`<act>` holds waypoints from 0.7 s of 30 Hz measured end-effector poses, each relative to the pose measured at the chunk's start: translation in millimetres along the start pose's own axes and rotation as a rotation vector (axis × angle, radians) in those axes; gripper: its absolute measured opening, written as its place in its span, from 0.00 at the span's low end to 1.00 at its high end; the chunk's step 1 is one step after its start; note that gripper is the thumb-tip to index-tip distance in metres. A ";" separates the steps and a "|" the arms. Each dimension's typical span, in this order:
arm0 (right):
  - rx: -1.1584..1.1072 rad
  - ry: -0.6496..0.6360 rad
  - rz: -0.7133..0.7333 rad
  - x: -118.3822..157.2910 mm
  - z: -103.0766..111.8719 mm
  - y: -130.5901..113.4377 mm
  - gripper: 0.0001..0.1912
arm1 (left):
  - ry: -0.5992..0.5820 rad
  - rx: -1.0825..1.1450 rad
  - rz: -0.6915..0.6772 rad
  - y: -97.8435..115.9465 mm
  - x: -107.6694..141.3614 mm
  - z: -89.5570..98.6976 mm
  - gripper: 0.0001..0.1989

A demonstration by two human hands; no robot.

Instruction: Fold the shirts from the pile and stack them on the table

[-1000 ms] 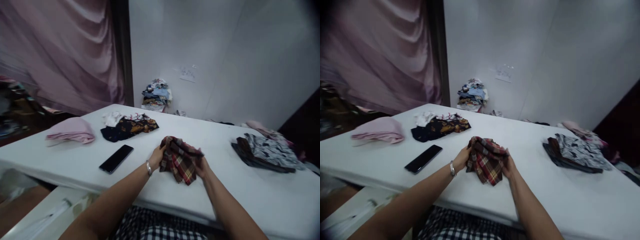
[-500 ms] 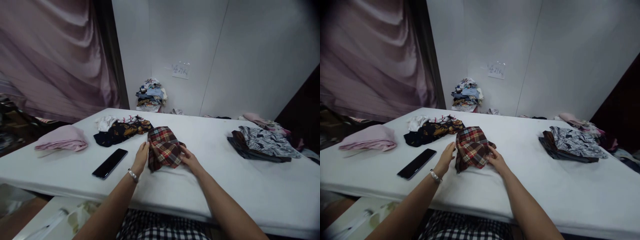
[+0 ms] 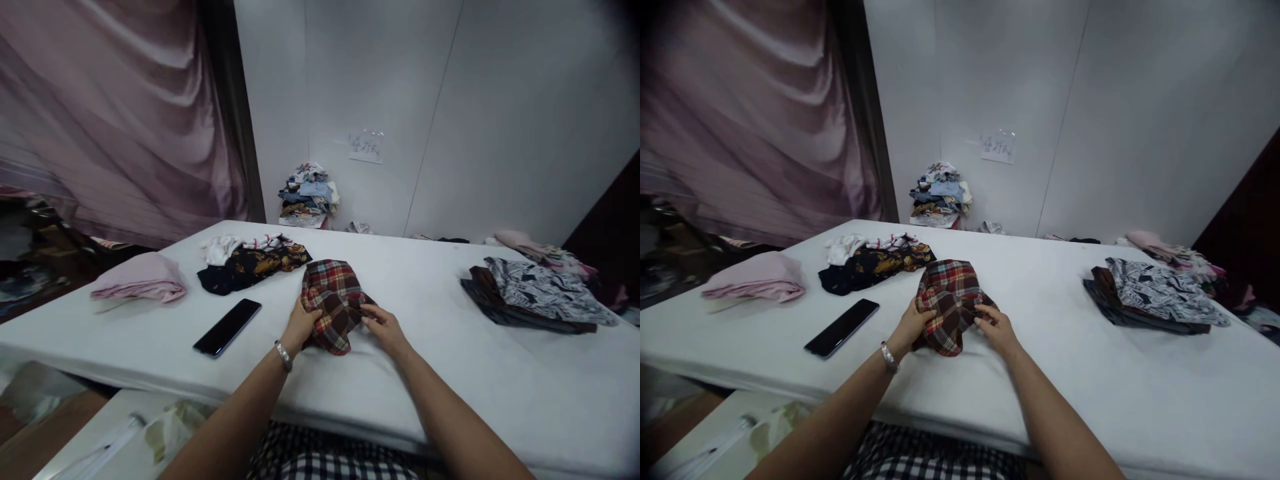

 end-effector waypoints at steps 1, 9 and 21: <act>-0.012 0.021 -0.006 -0.8 1.5 -0.1 0.19 | -0.009 0.026 0.023 -0.4 1.6 -0.4 0.31; 0.020 0.140 -0.187 -28.0 18.1 4.2 0.35 | -0.058 0.295 0.073 15.8 17.1 6.8 0.31; -0.169 0.234 0.030 -100.4 75.0 -85.7 0.26 | -0.016 0.359 -0.054 88.2 -49.6 128.5 0.38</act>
Point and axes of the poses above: each hand's wrist, its own x-axis away from the middle knuckle, its own z-axis out of the back of the hand, y = z × x, the point moved 6 cm from there along -x, towards the middle knuckle, and after that the axes turned 1 degree about -z, right-handed, at the moved point
